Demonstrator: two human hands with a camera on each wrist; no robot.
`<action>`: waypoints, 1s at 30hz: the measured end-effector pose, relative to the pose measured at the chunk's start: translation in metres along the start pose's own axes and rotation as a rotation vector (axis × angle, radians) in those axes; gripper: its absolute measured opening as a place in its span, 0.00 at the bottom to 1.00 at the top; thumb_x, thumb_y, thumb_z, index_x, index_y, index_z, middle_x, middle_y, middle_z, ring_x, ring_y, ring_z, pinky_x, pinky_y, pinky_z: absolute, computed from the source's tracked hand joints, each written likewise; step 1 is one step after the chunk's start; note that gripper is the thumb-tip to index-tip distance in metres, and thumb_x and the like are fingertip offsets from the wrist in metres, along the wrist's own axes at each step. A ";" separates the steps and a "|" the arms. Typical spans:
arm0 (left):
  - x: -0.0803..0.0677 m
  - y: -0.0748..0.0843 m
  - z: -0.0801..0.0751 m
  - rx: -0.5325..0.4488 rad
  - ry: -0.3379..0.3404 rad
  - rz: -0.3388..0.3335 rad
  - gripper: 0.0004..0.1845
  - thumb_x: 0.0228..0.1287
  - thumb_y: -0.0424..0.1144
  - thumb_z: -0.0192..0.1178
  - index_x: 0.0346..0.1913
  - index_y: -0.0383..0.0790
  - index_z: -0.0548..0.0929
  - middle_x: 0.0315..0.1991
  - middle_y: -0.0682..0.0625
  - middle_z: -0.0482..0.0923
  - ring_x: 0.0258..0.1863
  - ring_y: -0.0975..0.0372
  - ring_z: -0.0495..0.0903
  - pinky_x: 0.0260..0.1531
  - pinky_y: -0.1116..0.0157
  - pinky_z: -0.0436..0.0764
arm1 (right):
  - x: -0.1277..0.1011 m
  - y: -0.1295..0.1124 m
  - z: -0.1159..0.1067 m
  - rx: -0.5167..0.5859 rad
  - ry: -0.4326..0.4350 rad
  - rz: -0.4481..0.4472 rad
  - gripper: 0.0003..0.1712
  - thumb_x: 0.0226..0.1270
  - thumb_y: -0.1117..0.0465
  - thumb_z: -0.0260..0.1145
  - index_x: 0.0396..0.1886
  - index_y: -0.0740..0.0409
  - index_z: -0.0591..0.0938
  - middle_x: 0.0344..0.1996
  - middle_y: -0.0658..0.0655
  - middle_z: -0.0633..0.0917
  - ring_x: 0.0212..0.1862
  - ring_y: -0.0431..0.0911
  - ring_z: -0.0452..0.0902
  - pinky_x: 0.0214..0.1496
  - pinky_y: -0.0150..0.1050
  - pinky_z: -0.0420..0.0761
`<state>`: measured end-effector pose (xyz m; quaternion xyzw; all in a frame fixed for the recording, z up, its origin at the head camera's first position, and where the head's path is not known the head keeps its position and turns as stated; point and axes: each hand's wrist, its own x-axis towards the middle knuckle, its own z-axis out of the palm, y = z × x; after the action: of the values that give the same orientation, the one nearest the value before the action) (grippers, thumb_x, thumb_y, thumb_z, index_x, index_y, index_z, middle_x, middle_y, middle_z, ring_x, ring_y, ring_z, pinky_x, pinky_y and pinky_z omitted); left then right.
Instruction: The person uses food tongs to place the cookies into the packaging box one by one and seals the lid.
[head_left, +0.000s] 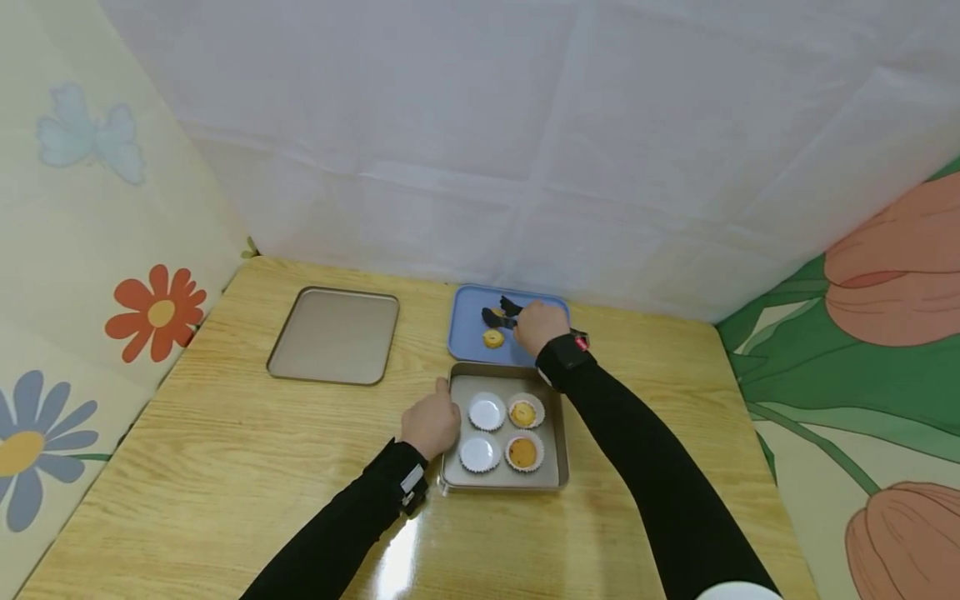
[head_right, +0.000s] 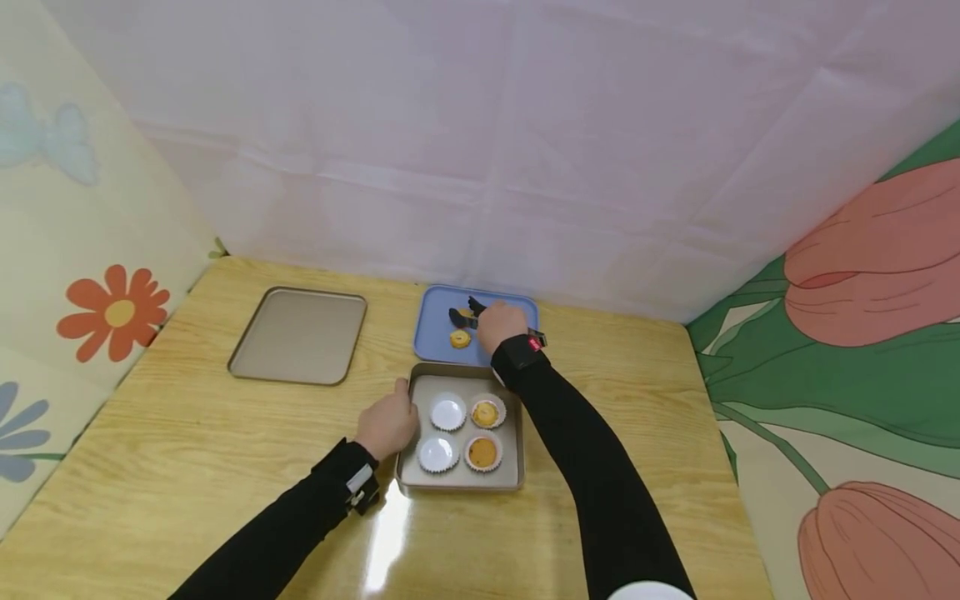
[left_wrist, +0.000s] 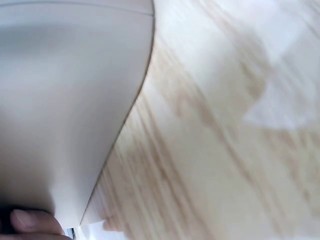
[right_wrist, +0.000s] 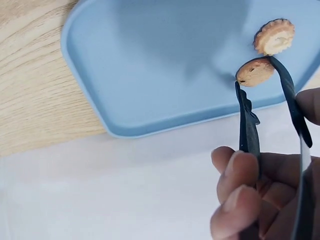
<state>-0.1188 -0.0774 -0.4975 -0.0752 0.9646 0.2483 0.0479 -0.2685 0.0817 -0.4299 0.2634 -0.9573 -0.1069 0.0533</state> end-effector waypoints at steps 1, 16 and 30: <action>0.000 0.000 0.000 -0.001 0.003 0.000 0.25 0.62 0.39 0.45 0.60 0.29 0.64 0.25 0.38 0.79 0.23 0.48 0.78 0.20 0.53 0.73 | 0.000 0.000 0.000 0.002 -0.012 0.004 0.19 0.60 0.53 0.60 0.17 0.62 0.80 0.22 0.59 0.78 0.22 0.51 0.76 0.21 0.46 0.75; 0.000 0.002 0.000 0.020 -0.004 -0.009 0.23 0.62 0.38 0.45 0.58 0.30 0.64 0.24 0.40 0.78 0.21 0.49 0.78 0.20 0.53 0.73 | 0.010 0.003 -0.011 0.098 -0.215 0.050 0.17 0.63 0.53 0.58 0.22 0.59 0.81 0.25 0.58 0.81 0.26 0.50 0.77 0.26 0.45 0.75; -0.001 0.004 -0.001 0.024 -0.006 -0.012 0.23 0.63 0.39 0.46 0.59 0.30 0.64 0.25 0.39 0.78 0.22 0.49 0.78 0.21 0.53 0.73 | 0.012 0.013 -0.006 0.154 -0.243 0.001 0.15 0.64 0.55 0.57 0.24 0.60 0.82 0.24 0.58 0.80 0.23 0.50 0.76 0.27 0.45 0.75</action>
<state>-0.1189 -0.0748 -0.4945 -0.0797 0.9669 0.2365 0.0534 -0.2837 0.0854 -0.4204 0.2515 -0.9621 -0.0643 -0.0830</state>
